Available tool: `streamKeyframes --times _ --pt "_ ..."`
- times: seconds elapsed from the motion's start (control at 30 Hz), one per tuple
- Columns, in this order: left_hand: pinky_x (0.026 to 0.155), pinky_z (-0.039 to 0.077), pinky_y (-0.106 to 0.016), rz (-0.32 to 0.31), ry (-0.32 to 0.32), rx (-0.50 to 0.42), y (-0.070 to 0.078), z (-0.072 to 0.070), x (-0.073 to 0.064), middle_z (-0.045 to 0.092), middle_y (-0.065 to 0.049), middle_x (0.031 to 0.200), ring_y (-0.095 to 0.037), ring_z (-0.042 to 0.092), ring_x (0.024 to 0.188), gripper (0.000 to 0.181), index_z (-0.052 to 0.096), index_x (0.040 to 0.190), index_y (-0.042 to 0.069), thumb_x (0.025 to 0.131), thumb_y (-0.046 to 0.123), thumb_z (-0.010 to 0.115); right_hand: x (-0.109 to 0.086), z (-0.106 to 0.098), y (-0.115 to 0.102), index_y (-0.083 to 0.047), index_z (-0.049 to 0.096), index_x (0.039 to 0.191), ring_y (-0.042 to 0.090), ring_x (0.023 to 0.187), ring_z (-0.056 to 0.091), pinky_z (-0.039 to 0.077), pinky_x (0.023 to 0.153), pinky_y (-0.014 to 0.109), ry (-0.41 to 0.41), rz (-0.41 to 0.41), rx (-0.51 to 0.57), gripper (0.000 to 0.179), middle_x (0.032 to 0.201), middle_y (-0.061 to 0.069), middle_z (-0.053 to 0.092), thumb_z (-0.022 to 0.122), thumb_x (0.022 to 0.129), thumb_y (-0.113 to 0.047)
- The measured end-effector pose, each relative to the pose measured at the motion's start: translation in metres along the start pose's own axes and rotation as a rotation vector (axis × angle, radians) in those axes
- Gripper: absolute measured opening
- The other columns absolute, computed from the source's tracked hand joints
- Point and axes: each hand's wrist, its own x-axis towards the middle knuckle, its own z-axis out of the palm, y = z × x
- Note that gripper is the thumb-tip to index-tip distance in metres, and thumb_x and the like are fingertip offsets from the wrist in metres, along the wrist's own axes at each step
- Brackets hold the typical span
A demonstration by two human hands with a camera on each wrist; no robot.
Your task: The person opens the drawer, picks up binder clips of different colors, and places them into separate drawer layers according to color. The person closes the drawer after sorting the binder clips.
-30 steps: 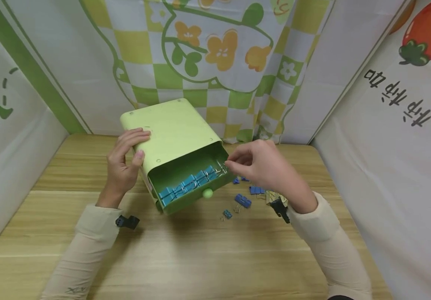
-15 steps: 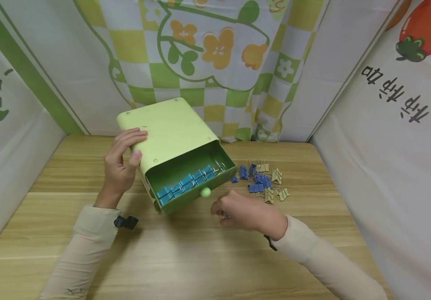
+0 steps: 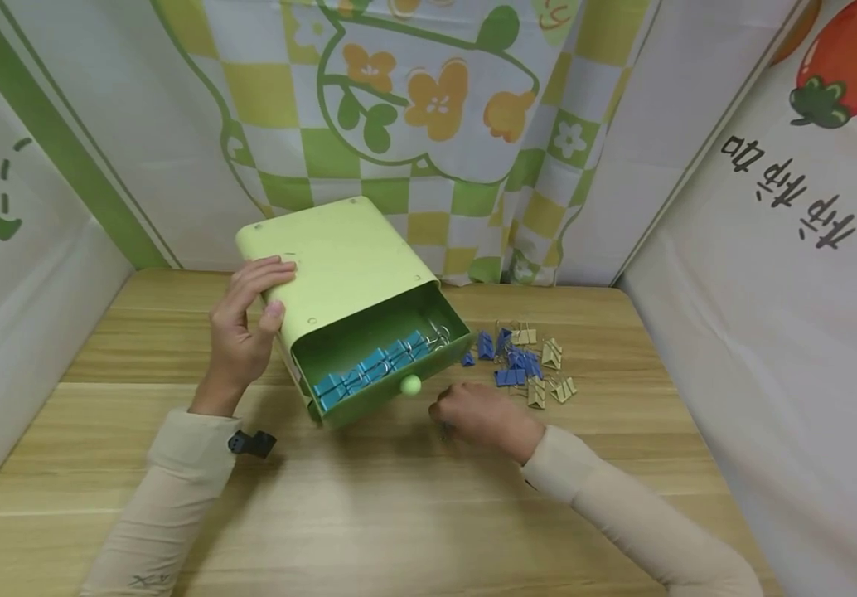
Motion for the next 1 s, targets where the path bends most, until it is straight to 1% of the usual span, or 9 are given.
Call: streamKeyframes --times 0.23,0.33,0.43,0.5,0.6,0.7,0.77,0.87,1.0 --pt "0.129 0.032 -0.057 0.001 0.004 0.004 0.001 -0.001 0.001 0.076 -0.021 0.125 -0.033 0.062 0.133 0.041 0.076 0.118 0.000 0.091 0.025 0.056 0.003 -0.002 0.000 -0.015 0.066 0.072 0.008 0.062 0.057 0.049 0.055 0.021 0.005 0.008 -0.051 0.022 0.073 -0.003 0.068 0.079 0.081 0.000" --pt "0.129 0.032 -0.057 0.001 0.004 0.002 0.001 -0.001 0.001 0.076 -0.021 0.124 -0.033 0.062 0.133 0.041 0.077 0.117 0.000 0.091 0.025 0.057 0.004 -0.003 0.003 -0.016 0.063 0.069 0.006 0.060 0.050 0.046 0.054 0.021 -0.014 0.015 -0.010 0.025 0.068 -0.005 0.064 0.079 0.085 -0.006" --pt "0.129 0.031 -0.057 0.001 0.001 0.002 0.001 0.000 0.001 0.076 -0.021 0.124 -0.033 0.062 0.133 0.041 0.077 0.118 0.000 0.091 0.025 0.057 0.003 -0.004 0.010 -0.017 0.068 0.071 0.000 0.062 0.051 0.048 0.059 0.019 -0.044 0.028 0.131 0.022 0.070 -0.008 0.066 0.078 0.089 -0.011" --pt "0.130 0.031 -0.057 0.001 -0.001 0.002 0.001 0.000 0.001 0.076 -0.020 0.125 -0.033 0.062 0.133 0.041 0.077 0.118 0.001 0.091 0.026 0.057 0.002 -0.005 0.016 -0.016 0.073 0.075 -0.002 0.064 0.053 0.050 0.061 0.018 -0.058 0.033 0.271 0.018 0.073 -0.008 0.070 0.076 0.092 -0.011" --pt "0.130 0.031 -0.057 0.000 -0.001 0.003 0.000 0.000 0.001 0.076 -0.020 0.125 -0.033 0.062 0.133 0.042 0.076 0.118 0.000 0.091 0.025 0.057 -0.003 -0.009 0.026 -0.012 0.080 0.084 0.000 0.067 0.066 0.059 0.065 0.020 -0.079 0.069 0.514 0.012 0.079 -0.005 0.078 0.073 0.094 -0.008" --pt "0.130 0.031 -0.056 -0.006 -0.001 0.003 0.000 -0.001 0.001 0.076 -0.020 0.125 -0.033 0.062 0.133 0.041 0.076 0.118 0.001 0.091 0.025 0.057 -0.010 -0.015 0.036 -0.007 0.082 0.092 0.011 0.071 0.076 0.067 0.070 0.032 -0.100 0.159 0.755 0.010 0.084 0.003 0.081 0.072 0.096 -0.007" --pt "0.130 0.031 -0.056 -0.009 -0.001 0.002 0.000 -0.001 0.001 0.076 -0.020 0.126 -0.033 0.062 0.133 0.041 0.076 0.118 0.001 0.091 0.025 0.057 -0.015 -0.019 0.043 -0.004 0.081 0.096 0.018 0.074 0.079 0.069 0.074 0.042 -0.101 0.229 0.875 0.012 0.087 0.008 0.082 0.070 0.097 -0.006" --pt "0.130 0.031 -0.056 -0.011 -0.002 0.000 -0.001 -0.001 0.000 0.076 -0.020 0.126 -0.033 0.062 0.133 0.041 0.077 0.118 0.001 0.091 0.025 0.057 -0.023 -0.025 0.053 0.000 0.080 0.100 0.021 0.077 0.080 0.068 0.078 0.050 -0.075 0.311 0.963 0.016 0.089 0.011 0.081 0.064 0.099 -0.004" --pt "0.130 0.031 -0.056 -0.008 -0.002 -0.006 -0.001 -0.001 0.000 0.075 -0.020 0.126 -0.034 0.062 0.133 0.041 0.076 0.118 0.001 0.092 0.026 0.057 -0.034 -0.039 0.066 0.006 0.077 0.106 0.019 0.078 0.079 0.068 0.075 0.041 -0.009 0.415 1.024 0.020 0.089 0.013 0.080 0.060 0.101 -0.004"
